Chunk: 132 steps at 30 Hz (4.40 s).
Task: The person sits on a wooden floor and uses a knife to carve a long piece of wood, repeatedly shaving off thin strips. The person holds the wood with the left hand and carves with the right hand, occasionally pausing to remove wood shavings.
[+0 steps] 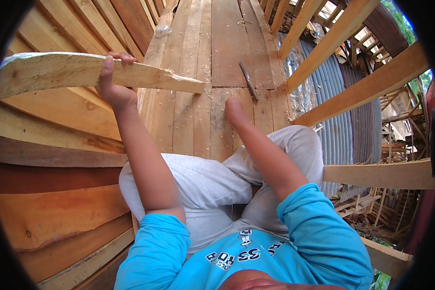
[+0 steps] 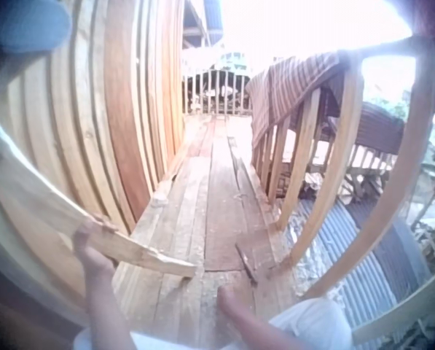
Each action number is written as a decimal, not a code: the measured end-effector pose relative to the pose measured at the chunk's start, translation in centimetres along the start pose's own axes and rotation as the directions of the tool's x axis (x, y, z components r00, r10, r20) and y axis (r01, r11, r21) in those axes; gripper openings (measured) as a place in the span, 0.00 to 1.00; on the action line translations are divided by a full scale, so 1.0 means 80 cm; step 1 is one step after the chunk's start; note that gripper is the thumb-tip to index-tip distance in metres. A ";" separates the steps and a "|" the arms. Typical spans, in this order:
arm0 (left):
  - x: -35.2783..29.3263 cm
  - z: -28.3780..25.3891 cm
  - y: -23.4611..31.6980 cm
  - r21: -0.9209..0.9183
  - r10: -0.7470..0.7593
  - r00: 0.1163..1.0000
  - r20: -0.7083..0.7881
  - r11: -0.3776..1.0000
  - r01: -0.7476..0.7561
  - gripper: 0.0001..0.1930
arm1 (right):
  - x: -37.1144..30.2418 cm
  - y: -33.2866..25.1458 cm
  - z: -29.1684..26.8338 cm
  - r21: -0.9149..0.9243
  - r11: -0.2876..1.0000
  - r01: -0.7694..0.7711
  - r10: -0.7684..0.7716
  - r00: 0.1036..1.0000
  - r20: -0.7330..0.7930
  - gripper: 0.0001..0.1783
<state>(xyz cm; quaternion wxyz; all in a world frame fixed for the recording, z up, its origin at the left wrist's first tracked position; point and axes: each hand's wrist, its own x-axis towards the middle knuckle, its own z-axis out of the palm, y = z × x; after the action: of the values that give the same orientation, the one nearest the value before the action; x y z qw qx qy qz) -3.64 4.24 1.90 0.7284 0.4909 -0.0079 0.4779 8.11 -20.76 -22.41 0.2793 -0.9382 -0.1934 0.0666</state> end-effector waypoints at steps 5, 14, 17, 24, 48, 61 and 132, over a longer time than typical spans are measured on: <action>0.001 0.002 -0.002 -0.004 -0.015 1.000 0.002 1.000 0.015 0.16 | -0.005 -0.010 0.012 -0.093 0.975 0.202 -0.199 0.979 0.040 0.10; -0.003 0.009 0.002 0.013 -0.011 1.000 0.000 1.000 0.011 0.16 | -0.009 -0.012 0.055 -0.085 0.987 0.136 -0.136 0.991 0.007 0.09; -0.002 0.000 -0.001 -0.029 -0.019 1.000 -0.001 0.999 0.019 0.16 | -0.016 -0.024 0.035 -0.139 0.972 0.190 -0.174 0.977 0.120 0.10; 0.004 -0.011 -0.005 -0.039 -0.054 0.998 0.024 0.998 0.055 0.17 | -0.012 -0.024 0.045 -0.050 0.989 0.138 -0.136 0.990 0.048 0.13; 0.010 -0.018 -0.010 -0.016 -0.049 0.999 0.015 0.999 0.049 0.17 | 0.079 0.061 -0.183 0.846 -0.435 0.309 0.360 0.921 -0.151 0.15; -0.002 0.000 0.001 -0.010 -0.018 0.999 -0.032 1.000 0.017 0.17 | 0.054 0.000 -0.001 -0.343 0.932 -0.116 0.109 0.993 -0.039 0.09; -0.003 0.015 0.004 -0.033 0.005 0.999 -0.047 0.999 -0.006 0.16 | 0.062 -0.050 0.042 0.414 0.899 0.142 -0.206 0.972 0.112 0.10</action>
<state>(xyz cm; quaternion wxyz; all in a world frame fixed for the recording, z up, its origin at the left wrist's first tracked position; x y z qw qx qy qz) -3.43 3.27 2.60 0.7351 0.4673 0.0000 0.4911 10.58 -13.98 -23.08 0.4556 -0.8315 -0.2796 0.1516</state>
